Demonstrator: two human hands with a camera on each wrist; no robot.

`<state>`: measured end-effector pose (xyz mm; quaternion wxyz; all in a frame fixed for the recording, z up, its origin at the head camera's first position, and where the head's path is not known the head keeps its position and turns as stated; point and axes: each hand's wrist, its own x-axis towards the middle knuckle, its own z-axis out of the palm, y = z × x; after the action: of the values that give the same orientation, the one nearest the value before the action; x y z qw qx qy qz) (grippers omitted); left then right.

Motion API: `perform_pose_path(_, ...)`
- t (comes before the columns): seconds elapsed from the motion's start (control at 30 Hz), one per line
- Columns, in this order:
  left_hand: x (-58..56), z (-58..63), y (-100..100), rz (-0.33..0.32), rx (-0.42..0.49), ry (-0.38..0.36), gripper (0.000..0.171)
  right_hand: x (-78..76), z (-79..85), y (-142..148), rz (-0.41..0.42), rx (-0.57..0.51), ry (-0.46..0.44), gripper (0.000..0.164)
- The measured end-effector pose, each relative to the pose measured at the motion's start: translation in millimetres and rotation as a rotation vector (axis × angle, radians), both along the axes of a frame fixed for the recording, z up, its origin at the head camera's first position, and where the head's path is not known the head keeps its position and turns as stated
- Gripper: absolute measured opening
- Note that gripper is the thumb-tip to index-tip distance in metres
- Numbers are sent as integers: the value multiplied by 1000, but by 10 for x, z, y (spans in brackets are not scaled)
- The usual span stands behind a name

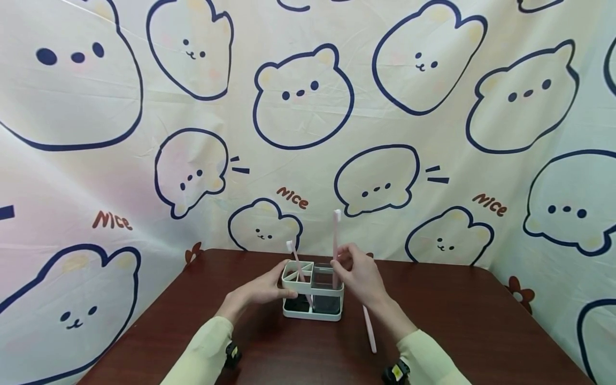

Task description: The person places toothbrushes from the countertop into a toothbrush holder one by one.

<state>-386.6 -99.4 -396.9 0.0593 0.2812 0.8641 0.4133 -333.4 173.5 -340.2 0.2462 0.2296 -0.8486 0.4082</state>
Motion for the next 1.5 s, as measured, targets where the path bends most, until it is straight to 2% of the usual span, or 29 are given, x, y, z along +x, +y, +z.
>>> perform_pose_path(0.57,12,13,-8,17,17,-22,66,-30,125,-261,56,-34,14,27)
perform_pose_path(0.83,10,12,-12,0,28,-25,67,-61,145,-390,32,-25,-13,21)
perform_pose_path(1.03,18,14,-6,5,25,-28,68,-66,145,-457,15,-11,7,18)
perform_pose_path(1.5,19,14,4,2,20,-32,70,-125,46,-565,-18,19,12,15)
